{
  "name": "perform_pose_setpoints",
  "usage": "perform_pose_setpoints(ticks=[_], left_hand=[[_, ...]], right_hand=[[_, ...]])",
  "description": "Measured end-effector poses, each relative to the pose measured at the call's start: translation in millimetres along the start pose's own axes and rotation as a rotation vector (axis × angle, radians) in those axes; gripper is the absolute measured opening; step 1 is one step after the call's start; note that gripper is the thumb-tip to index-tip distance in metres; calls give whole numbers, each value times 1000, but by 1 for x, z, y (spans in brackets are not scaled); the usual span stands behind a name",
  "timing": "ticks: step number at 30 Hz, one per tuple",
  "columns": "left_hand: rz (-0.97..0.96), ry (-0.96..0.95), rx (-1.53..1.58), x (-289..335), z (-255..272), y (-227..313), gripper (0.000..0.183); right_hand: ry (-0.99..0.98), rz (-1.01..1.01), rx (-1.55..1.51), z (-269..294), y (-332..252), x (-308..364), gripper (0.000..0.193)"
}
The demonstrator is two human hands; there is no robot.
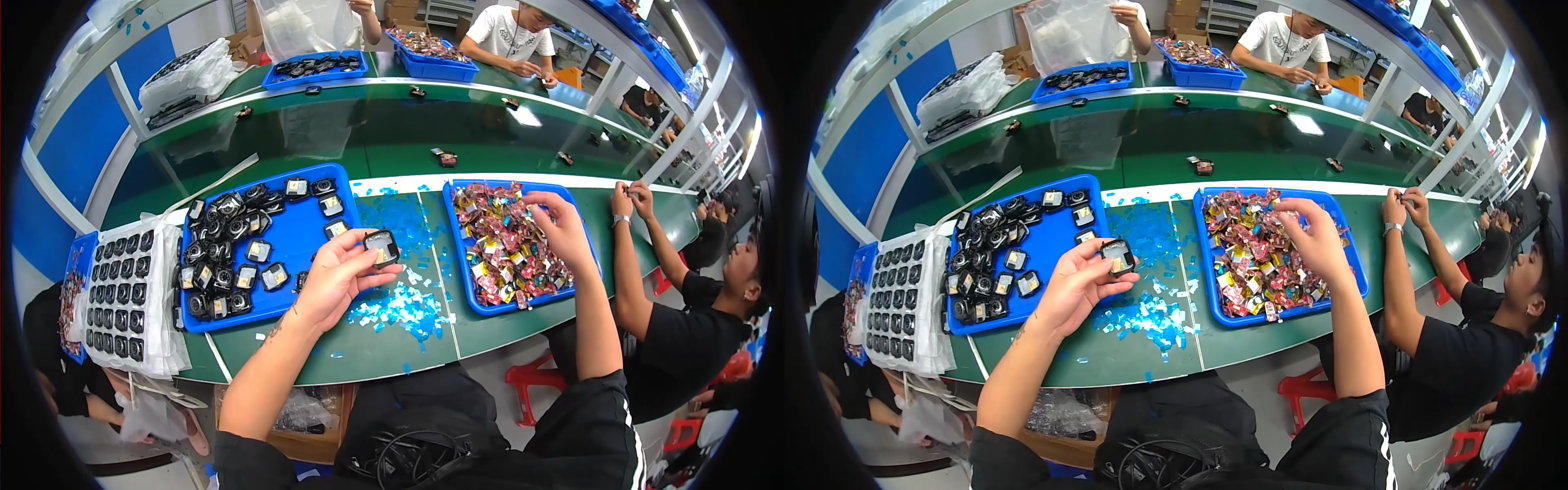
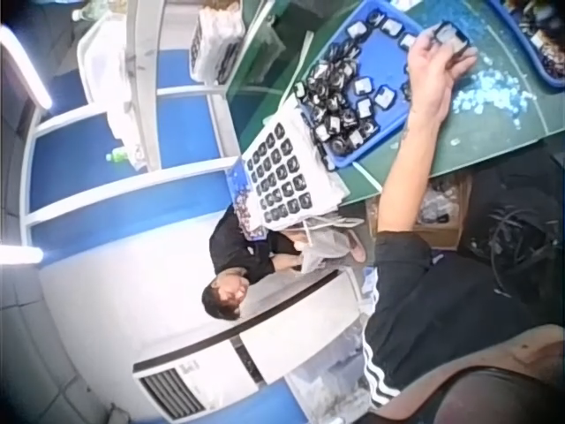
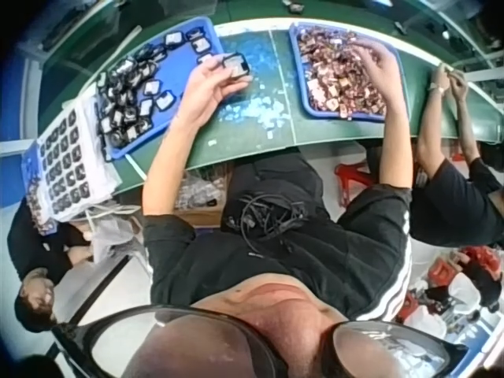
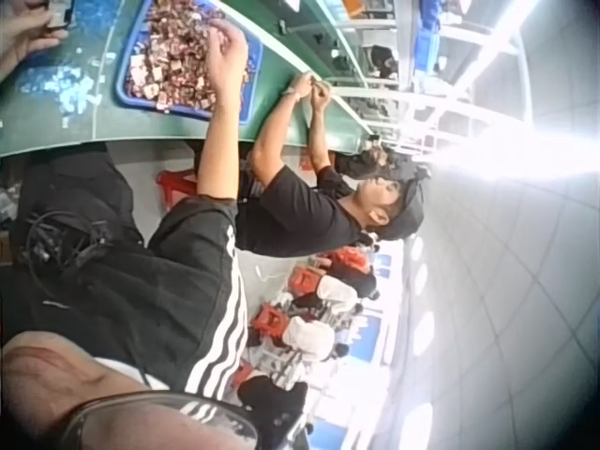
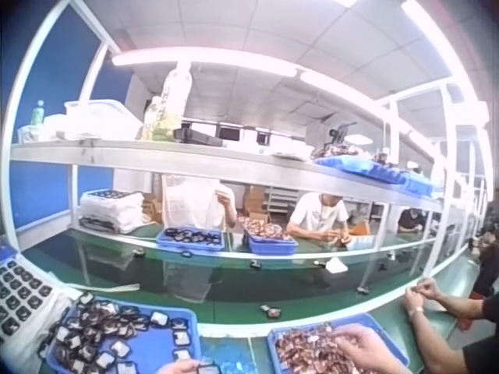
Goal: The recorder is seated at a factory workbench and is manually assembling small electronic parts into plastic housings on an assembly line.
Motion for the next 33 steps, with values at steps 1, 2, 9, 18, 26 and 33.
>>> perform_pose_setpoints(ticks=[1,2,9,18,26,33], left_hand=[[1,3,1,0,0,-1,30],[-10,-1,-8,0,0,0,30],[-18,-21,-11,-3,-4,-5,32],[-42,32,-44,-1,3,-2,21],[-105,61,-183,-7,11,-2,22],[-65,166,60,-4,15,-1,23]], right_hand=[[48,148,117,2,-16,1,22],[45,148,115,-3,-20,2,22],[-54,275,346,-25,-34,5,17],[174,163,147,-8,-50,3,14],[173,44,40,-4,-27,7,14],[-55,345,233,-15,-72,28,25]])
Point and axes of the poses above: each hand's wrist, its own x-axis away from the middle knuckle, its own z-axis out of the back of the hand, y = z × x, the point moved 6 cm from there along -x, towards the middle knuckle, and after that the axes turned 14 degrees about y, right-handed, at the moved point
